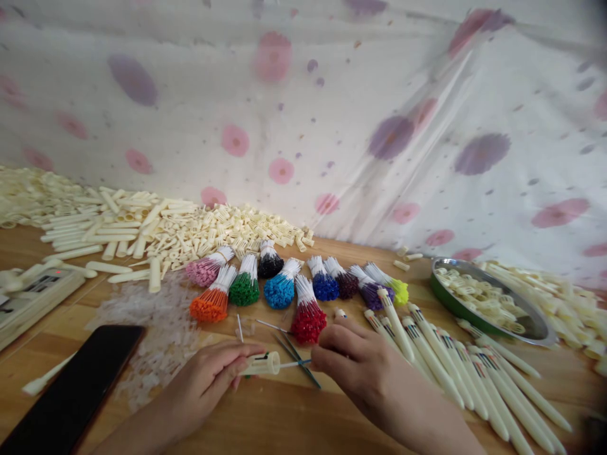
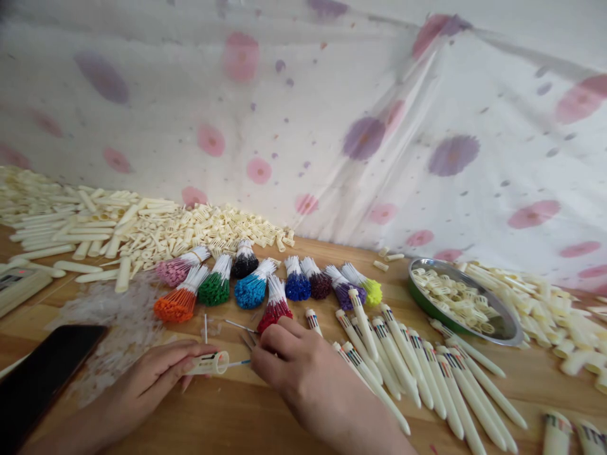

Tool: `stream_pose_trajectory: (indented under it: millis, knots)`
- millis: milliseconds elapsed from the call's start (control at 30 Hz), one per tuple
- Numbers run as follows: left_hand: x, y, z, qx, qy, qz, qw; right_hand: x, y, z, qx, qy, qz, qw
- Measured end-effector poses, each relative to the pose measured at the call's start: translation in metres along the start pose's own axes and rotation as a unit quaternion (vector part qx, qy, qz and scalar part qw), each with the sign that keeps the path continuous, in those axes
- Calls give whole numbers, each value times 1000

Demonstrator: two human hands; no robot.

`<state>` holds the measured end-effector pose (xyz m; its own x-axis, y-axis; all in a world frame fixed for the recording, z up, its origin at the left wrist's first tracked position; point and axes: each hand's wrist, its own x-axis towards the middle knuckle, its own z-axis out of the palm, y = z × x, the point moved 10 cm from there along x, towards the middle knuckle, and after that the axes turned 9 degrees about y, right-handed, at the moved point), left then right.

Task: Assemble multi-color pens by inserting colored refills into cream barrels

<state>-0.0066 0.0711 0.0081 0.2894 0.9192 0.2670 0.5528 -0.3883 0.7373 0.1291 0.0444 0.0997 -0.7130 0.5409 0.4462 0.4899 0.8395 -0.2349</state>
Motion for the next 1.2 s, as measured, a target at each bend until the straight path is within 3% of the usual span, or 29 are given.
stream_pose_trajectory:
  millis: [267, 700, 1200]
  knots:
    - [-1, 7, -3, 2, 15, 23, 1000, -1, 6, 16, -31, -10, 32, 999]
    - [-2, 14, -12, 5, 42, 71, 997, -8, 0, -11, -3, 12, 41, 999]
    - [1, 12, -11, 2, 39, 51, 998, -5, 3, -8, -35, 6, 19, 999]
